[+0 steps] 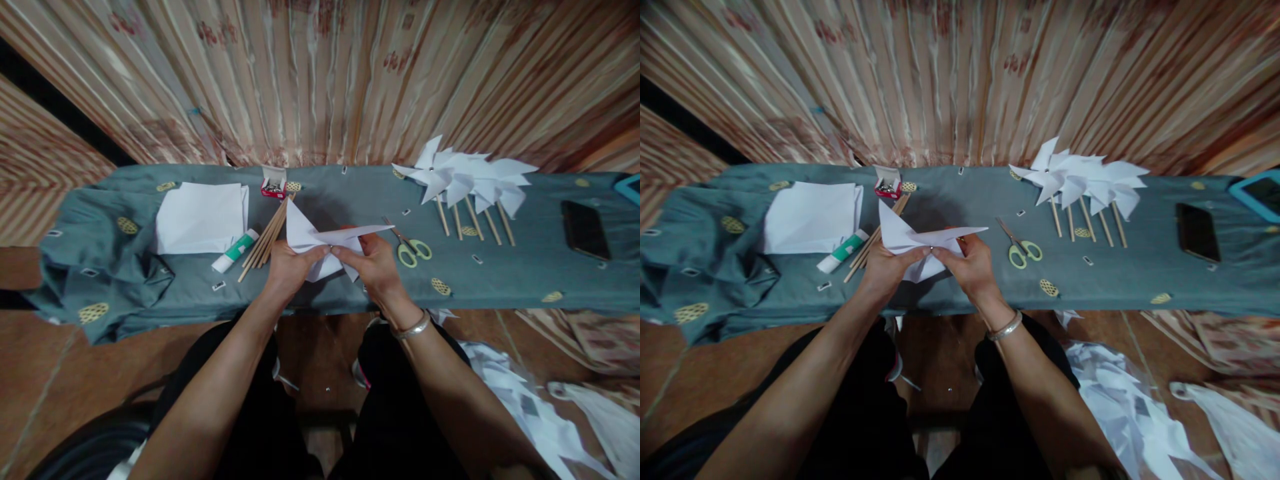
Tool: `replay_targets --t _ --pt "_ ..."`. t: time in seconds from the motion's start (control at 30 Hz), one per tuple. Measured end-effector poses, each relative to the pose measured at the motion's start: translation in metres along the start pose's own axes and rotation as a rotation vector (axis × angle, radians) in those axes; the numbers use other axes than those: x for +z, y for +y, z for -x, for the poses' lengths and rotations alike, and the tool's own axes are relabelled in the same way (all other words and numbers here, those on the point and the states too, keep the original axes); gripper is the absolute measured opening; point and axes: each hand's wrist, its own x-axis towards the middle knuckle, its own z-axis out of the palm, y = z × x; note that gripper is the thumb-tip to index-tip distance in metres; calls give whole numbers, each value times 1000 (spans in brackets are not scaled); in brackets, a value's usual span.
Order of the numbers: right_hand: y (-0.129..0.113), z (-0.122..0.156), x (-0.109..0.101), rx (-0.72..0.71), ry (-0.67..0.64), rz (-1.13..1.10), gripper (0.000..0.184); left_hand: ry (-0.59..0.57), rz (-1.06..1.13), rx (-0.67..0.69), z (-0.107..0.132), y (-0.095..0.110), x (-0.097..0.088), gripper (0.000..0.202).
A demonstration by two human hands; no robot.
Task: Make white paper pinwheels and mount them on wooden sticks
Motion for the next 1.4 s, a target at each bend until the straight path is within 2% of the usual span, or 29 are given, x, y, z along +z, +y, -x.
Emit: replay_targets --t 0.33,0.63,0.97,1.2,1.4 --pt "-3 2 1 -21 -10 14 39 4 11 1 0 -1 -1 27" --pt "-2 0 3 -37 -1 -7 43 17 0 -7 0 1 0 21" --pt "-5 0 2 -41 8 75 42 -31 67 -58 1 2 -1 25" --pt "-4 -1 -1 -1 21 127 44 -62 112 -164 4 5 -3 20" --pt "-8 0 1 48 -3 72 45 -88 176 -251 7 10 -4 23"
